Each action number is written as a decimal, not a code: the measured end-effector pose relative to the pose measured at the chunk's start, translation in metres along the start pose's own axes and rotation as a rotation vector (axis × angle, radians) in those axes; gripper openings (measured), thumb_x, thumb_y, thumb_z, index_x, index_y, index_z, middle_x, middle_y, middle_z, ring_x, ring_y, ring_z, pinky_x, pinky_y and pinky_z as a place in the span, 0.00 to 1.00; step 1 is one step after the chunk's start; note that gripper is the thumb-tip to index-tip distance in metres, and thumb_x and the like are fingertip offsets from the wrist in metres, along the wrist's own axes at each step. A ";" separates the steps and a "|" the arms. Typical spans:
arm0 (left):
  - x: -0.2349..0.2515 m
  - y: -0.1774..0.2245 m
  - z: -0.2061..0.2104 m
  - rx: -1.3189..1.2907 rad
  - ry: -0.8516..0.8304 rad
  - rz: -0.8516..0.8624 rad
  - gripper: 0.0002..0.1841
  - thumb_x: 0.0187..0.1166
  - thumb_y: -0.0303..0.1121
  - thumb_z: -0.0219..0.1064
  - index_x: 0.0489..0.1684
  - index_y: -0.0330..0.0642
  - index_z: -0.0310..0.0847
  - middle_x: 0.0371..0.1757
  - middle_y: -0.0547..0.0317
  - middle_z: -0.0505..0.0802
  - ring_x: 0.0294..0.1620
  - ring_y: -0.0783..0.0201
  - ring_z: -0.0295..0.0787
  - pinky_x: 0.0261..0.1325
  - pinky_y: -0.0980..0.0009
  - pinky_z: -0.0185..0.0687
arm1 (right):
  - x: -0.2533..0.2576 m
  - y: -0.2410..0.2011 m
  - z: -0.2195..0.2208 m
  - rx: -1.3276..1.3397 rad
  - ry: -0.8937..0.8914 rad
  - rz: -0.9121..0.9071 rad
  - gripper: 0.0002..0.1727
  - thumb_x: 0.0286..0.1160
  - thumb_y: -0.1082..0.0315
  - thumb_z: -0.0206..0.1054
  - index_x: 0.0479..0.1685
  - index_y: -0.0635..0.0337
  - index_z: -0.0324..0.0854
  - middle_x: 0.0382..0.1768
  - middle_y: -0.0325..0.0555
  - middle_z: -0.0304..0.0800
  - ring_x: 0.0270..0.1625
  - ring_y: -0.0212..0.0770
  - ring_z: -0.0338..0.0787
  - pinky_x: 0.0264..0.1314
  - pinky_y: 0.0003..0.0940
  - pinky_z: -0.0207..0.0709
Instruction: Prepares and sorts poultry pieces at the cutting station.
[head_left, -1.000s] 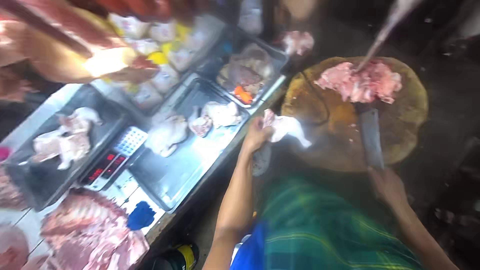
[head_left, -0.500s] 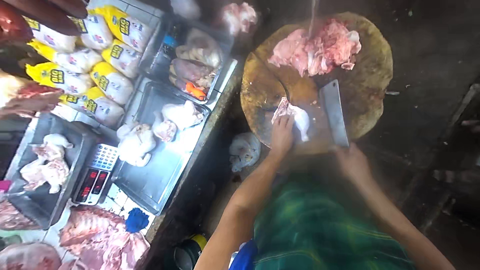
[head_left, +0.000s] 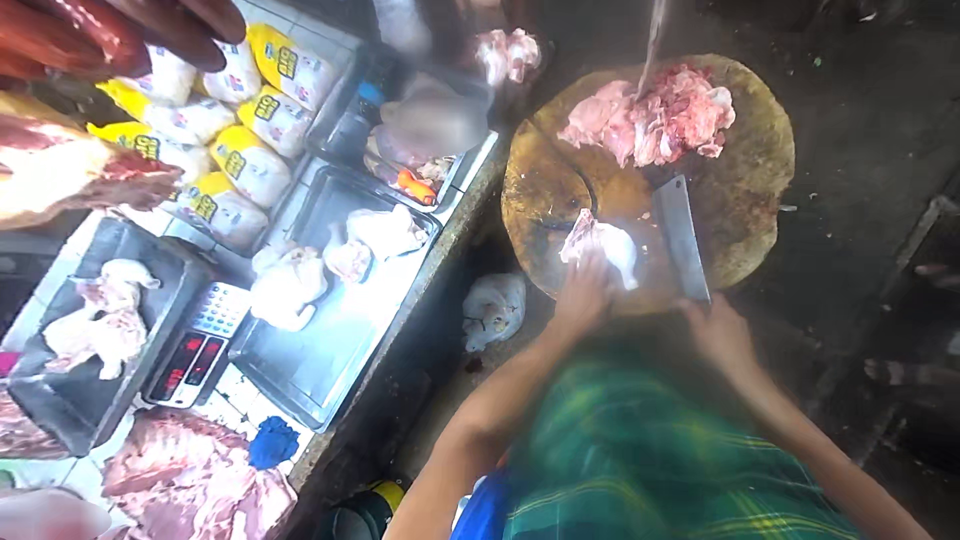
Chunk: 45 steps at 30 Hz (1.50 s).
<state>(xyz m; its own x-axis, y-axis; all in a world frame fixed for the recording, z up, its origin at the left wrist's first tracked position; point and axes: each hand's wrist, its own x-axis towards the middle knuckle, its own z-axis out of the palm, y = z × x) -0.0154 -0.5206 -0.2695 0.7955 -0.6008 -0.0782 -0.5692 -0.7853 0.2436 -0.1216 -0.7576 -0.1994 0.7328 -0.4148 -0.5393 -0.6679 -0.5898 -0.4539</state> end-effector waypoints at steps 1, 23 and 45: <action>-0.017 0.001 0.005 0.023 -0.026 0.032 0.34 0.95 0.52 0.40 0.93 0.40 0.58 0.96 0.51 0.60 0.98 0.50 0.42 0.97 0.44 0.37 | 0.001 -0.001 -0.001 -0.014 -0.001 -0.004 0.35 0.87 0.38 0.57 0.76 0.59 0.73 0.47 0.63 0.90 0.46 0.62 0.93 0.52 0.65 0.84; 0.002 0.013 -0.060 -0.505 -0.112 -0.806 0.28 0.83 0.59 0.62 0.50 0.39 0.86 0.48 0.41 0.93 0.54 0.41 0.92 0.55 0.37 0.85 | -0.008 0.007 0.003 0.227 -0.032 0.009 0.33 0.86 0.36 0.57 0.69 0.56 0.76 0.31 0.49 0.86 0.24 0.45 0.87 0.28 0.46 0.85; -0.032 -0.050 -0.062 -0.586 -0.134 -0.822 0.15 0.77 0.45 0.68 0.42 0.40 0.89 0.44 0.41 0.94 0.50 0.42 0.92 0.52 0.36 0.85 | -0.041 -0.023 0.000 -0.490 -0.331 -0.368 0.34 0.87 0.35 0.52 0.67 0.57 0.77 0.44 0.60 0.91 0.51 0.63 0.92 0.56 0.66 0.82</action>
<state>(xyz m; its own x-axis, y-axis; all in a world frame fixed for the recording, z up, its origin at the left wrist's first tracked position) 0.0007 -0.4527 -0.2197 0.8440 0.0514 -0.5338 0.3630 -0.7874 0.4982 -0.1361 -0.7277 -0.1668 0.7699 0.0592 -0.6354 -0.1911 -0.9286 -0.3181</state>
